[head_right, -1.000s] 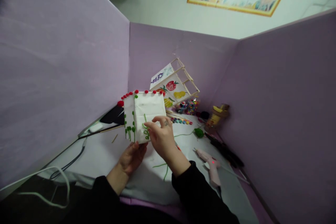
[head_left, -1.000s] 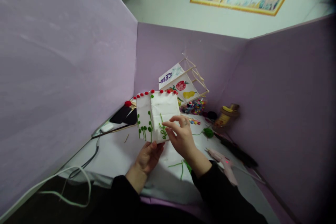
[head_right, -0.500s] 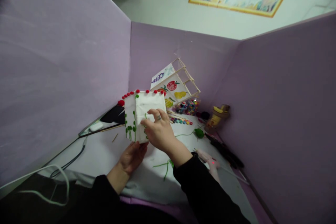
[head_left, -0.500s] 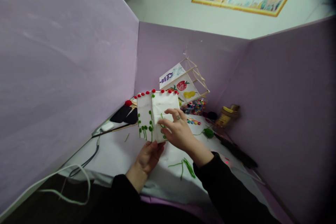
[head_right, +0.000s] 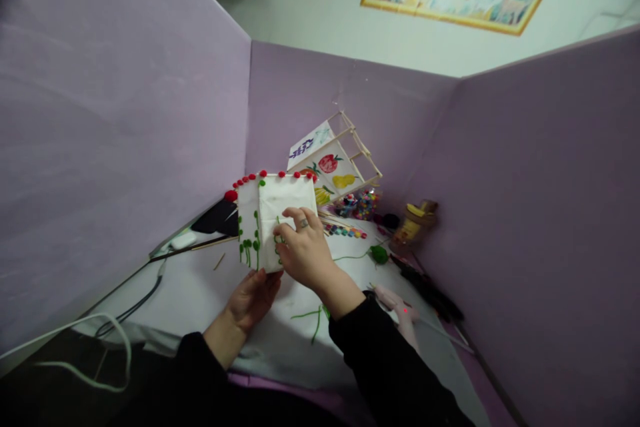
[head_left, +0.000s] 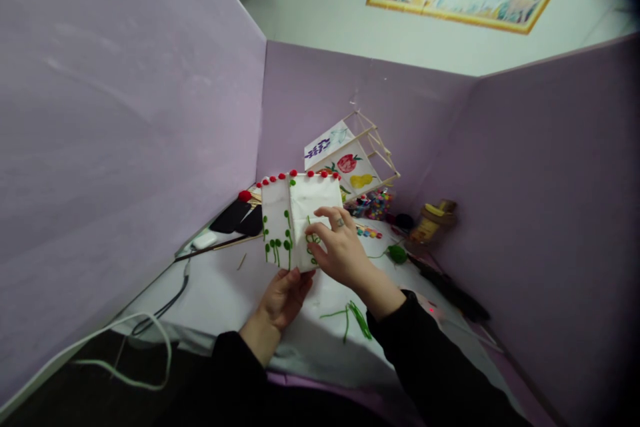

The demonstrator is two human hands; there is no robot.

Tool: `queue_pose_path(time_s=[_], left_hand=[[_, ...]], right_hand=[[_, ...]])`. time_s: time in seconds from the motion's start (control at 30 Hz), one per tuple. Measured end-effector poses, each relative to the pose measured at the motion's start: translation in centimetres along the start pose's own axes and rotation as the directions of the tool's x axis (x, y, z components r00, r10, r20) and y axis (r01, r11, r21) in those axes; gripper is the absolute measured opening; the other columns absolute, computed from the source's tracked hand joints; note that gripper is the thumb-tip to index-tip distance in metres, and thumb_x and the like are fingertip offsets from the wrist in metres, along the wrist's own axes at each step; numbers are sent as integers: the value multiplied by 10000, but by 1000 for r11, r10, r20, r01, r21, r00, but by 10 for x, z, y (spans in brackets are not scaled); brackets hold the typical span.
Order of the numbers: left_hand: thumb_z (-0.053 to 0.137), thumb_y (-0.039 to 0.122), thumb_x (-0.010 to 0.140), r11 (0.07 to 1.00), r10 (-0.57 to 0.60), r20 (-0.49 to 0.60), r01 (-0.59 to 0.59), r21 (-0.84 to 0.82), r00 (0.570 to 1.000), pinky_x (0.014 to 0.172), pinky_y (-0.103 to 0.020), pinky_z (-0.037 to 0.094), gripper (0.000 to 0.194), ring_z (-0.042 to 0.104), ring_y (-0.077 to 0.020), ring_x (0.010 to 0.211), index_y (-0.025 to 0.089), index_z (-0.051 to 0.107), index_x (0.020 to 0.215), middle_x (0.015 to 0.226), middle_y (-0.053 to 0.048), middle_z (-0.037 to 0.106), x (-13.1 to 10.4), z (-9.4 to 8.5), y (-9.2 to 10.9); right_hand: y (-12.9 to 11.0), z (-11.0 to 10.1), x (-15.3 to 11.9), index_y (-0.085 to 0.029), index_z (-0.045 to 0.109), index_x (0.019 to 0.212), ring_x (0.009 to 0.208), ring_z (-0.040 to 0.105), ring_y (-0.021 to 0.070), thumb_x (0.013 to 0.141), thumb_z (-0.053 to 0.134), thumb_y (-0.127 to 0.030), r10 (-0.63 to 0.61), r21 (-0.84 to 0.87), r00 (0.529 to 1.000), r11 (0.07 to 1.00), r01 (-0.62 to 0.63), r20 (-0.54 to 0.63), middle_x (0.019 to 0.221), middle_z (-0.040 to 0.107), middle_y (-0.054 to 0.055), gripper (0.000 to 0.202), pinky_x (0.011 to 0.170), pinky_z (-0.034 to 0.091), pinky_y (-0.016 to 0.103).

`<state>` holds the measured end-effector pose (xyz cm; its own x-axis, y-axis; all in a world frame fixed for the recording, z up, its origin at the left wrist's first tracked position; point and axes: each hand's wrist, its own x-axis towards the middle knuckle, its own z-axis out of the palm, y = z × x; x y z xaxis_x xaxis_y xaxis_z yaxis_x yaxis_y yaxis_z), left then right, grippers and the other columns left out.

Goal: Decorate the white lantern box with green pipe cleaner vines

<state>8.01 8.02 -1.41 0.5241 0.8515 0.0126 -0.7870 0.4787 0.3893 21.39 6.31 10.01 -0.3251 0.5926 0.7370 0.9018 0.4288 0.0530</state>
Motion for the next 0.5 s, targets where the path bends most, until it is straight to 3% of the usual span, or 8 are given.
queue_pose_path(time_s=[0.5], left_hand=[[750,105,679,1000,1,14,-1,11,1000,733,-233,507,177,683,-156,800,167,711,841,844,-33,750,0,0,0]], right_hand=[[-2,-2,0,-225,640,890,1158,372,290,746,611,-163,-4,-11,999,1000,5,43,1193,469,98,159,996,337,466]])
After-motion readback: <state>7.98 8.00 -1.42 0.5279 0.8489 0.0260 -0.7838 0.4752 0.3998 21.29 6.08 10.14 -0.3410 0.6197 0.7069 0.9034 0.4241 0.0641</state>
